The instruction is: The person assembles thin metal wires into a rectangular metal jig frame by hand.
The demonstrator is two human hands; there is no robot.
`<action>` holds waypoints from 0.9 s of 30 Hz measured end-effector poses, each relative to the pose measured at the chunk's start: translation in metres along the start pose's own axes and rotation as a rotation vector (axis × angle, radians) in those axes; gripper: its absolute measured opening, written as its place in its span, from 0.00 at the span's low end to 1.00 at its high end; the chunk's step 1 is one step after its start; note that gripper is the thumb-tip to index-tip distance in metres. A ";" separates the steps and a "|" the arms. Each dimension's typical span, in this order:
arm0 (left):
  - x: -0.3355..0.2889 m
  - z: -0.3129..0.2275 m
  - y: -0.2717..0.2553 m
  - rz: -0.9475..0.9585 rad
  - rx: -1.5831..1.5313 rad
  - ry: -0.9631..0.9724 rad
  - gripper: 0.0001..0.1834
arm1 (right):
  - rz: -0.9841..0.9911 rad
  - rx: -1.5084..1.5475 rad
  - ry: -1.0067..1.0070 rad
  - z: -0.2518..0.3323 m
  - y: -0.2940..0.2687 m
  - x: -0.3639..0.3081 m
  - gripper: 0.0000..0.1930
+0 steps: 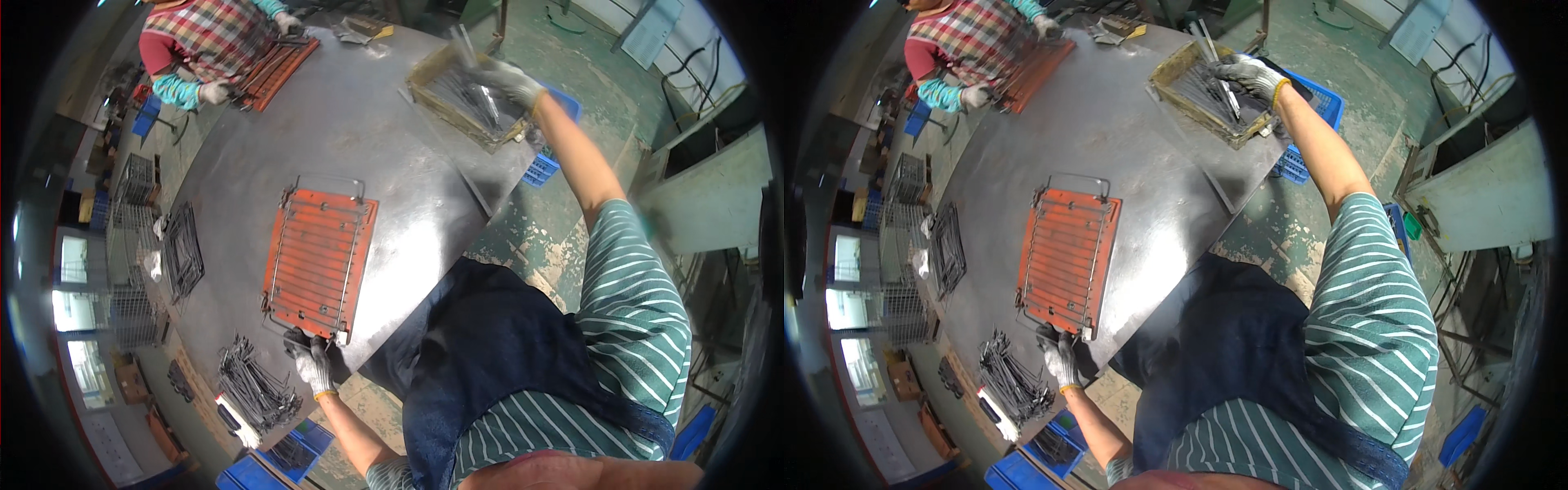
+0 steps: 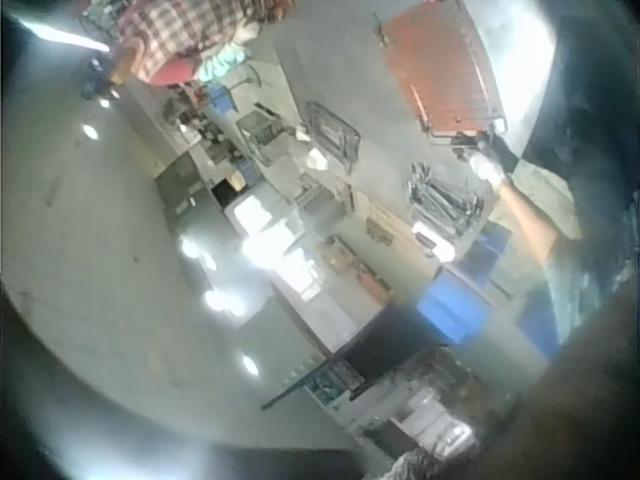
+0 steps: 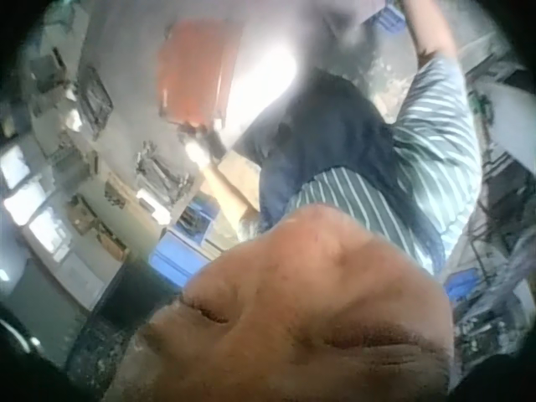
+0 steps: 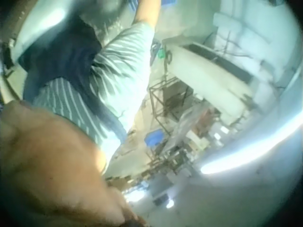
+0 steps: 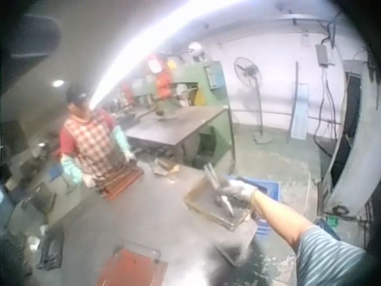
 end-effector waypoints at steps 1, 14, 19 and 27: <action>0.001 -0.004 0.000 -0.001 -0.004 -0.003 0.31 | -0.033 0.216 -0.099 -0.029 -0.007 0.023 0.12; -0.037 -0.130 -0.040 -0.260 -0.926 0.087 0.26 | 0.474 0.255 -0.208 0.053 0.155 -0.067 0.16; -0.035 -0.220 0.012 0.248 -0.943 0.329 0.21 | 0.925 -0.270 -0.426 0.102 0.287 -0.159 0.13; -0.052 -0.218 0.047 0.374 -1.296 0.090 0.15 | 0.555 -0.349 -0.904 0.079 0.325 -0.161 0.13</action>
Point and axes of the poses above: each hand's wrist, its own x-axis towards the middle knuckle, its own y-axis out of the palm, z = x × y, the point moved 10 cm from there along x, towards the middle knuckle, and after that the axes turned 10 degrees about -x, right-handed, at the moved point
